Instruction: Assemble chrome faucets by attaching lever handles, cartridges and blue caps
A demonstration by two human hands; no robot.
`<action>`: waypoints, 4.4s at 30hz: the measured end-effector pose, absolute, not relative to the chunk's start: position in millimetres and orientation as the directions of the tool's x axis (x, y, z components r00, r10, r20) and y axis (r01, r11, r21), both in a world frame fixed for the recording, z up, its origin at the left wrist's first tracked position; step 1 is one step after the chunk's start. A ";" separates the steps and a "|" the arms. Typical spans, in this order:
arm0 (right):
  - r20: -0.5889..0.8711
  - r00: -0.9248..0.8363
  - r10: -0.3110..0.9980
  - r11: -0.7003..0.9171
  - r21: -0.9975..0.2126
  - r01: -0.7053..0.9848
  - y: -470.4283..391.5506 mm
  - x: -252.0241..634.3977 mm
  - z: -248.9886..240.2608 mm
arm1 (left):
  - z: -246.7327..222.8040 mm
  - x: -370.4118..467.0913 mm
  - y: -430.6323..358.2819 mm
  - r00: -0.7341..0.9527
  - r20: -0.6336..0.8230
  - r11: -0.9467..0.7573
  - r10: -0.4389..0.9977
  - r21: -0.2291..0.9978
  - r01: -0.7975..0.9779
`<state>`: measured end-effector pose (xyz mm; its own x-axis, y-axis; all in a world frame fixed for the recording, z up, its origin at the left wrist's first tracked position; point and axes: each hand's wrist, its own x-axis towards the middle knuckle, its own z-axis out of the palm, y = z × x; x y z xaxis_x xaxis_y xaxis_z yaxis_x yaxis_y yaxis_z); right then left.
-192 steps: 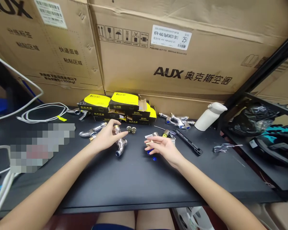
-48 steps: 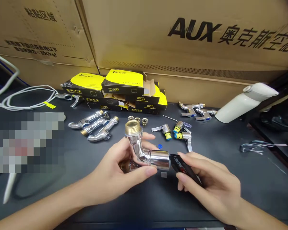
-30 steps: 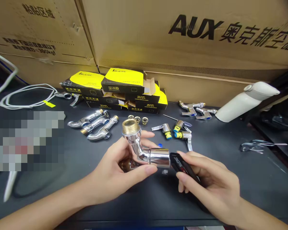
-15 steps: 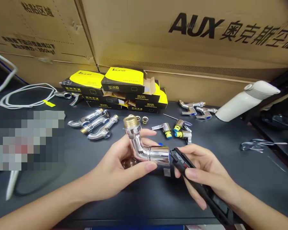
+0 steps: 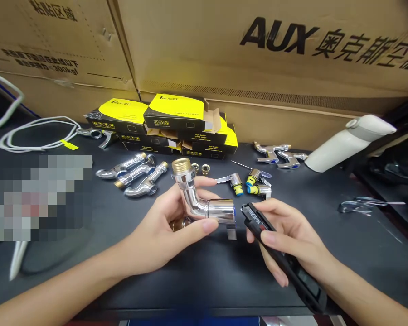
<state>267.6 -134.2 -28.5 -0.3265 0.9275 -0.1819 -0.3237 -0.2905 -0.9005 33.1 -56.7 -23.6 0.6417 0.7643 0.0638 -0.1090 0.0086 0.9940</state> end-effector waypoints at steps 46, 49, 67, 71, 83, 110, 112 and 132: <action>-0.176 -0.171 0.969 -0.207 -0.961 -0.182 -132.9 258.1 -34.5 | -27.8 37.9 -63.9 0.682 0.197 -0.329 0.704 0.942 0.068; -0.183 -0.173 0.968 -0.212 -0.962 -0.174 -133.7 258.7 -34.9 | -26.0 39.2 -63.1 0.677 0.241 -0.380 0.695 0.923 0.063; 0.066 0.366 0.928 -0.283 -0.513 0.810 -89.9 342.8 -24.8 | -17.4 38.5 -45.5 0.482 -0.107 0.207 0.870 0.965 -0.159; -0.059 0.397 0.916 -0.401 -0.166 0.901 -80.1 384.8 -33.6 | -16.1 37.1 -38.5 0.455 -0.151 0.288 0.878 0.925 -0.247; 0.072 0.202 0.977 -0.173 -0.296 0.940 -101.4 360.4 -7.9 | -17.2 36.4 -32.3 0.395 -0.167 0.312 0.903 0.887 -0.339; 0.193 -0.399 0.897 0.439 -0.501 0.745 -103.2 275.2 -48.3 | -22.5 37.1 -34.5 0.433 -0.140 0.275 0.890 0.924 -0.266; 0.174 -0.333 0.927 0.369 -0.589 0.719 -105.2 272.8 -39.8 | -24.9 37.8 -34.9 0.441 -0.109 0.231 0.891 0.945 -0.233; -0.177 -0.192 0.965 -0.217 -0.954 -0.209 -87.7 245.9 -35.7 | -32.2 38.5 -52.1 0.685 0.422 -0.611 0.594 0.790 0.043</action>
<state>245.9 -87.7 -35.7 -0.1925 0.9652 -0.1771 -0.2087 -0.2166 -0.9537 38.5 -52.1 -32.2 0.6852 0.5936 0.4220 0.0428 -0.6112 0.7903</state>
